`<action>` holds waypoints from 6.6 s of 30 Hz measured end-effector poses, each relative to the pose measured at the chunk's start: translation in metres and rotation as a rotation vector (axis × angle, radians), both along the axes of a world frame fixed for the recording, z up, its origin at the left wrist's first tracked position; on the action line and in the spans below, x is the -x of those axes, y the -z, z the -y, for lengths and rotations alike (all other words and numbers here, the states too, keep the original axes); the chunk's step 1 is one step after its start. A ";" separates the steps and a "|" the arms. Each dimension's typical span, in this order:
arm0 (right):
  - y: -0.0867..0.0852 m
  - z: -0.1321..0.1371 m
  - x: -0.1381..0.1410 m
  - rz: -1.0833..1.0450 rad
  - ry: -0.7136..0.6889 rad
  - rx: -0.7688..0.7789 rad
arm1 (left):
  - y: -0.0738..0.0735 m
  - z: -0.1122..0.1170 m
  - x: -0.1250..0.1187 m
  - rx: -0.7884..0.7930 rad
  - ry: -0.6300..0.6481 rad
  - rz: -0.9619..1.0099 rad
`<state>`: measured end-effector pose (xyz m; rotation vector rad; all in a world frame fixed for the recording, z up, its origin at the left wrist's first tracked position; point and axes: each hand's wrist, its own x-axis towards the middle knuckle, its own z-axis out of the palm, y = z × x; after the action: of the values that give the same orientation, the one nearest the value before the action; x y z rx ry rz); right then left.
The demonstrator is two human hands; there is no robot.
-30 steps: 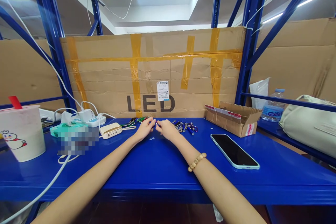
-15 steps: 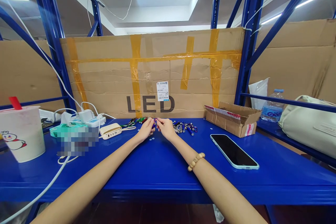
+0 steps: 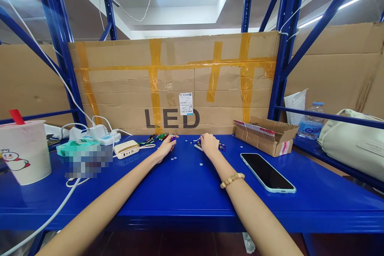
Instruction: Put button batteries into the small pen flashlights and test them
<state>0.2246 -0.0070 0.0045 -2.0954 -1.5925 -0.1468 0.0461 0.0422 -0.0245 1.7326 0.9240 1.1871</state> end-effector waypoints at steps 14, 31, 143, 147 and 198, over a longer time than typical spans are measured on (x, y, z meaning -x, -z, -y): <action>0.014 -0.010 0.033 -0.719 -0.604 -0.209 | 0.002 0.009 -0.007 -0.228 -0.008 -0.201; 0.014 -0.016 0.043 -0.578 -0.314 -0.326 | -0.002 0.008 -0.014 -0.297 -0.037 -0.320; 0.013 0.003 0.033 0.001 -0.342 0.000 | -0.001 0.003 0.023 -0.311 -0.282 -1.109; 0.013 0.003 0.033 -0.010 -0.355 0.001 | -0.001 0.004 0.023 -0.287 -0.278 -1.105; 0.019 -0.015 0.037 -1.119 -0.594 -0.213 | 0.006 0.008 -0.004 -0.401 -0.121 -0.442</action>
<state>0.1872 0.0081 -0.0147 -1.0628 -1.2668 0.8578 0.0503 0.0339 -0.0304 2.3545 1.1149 1.1420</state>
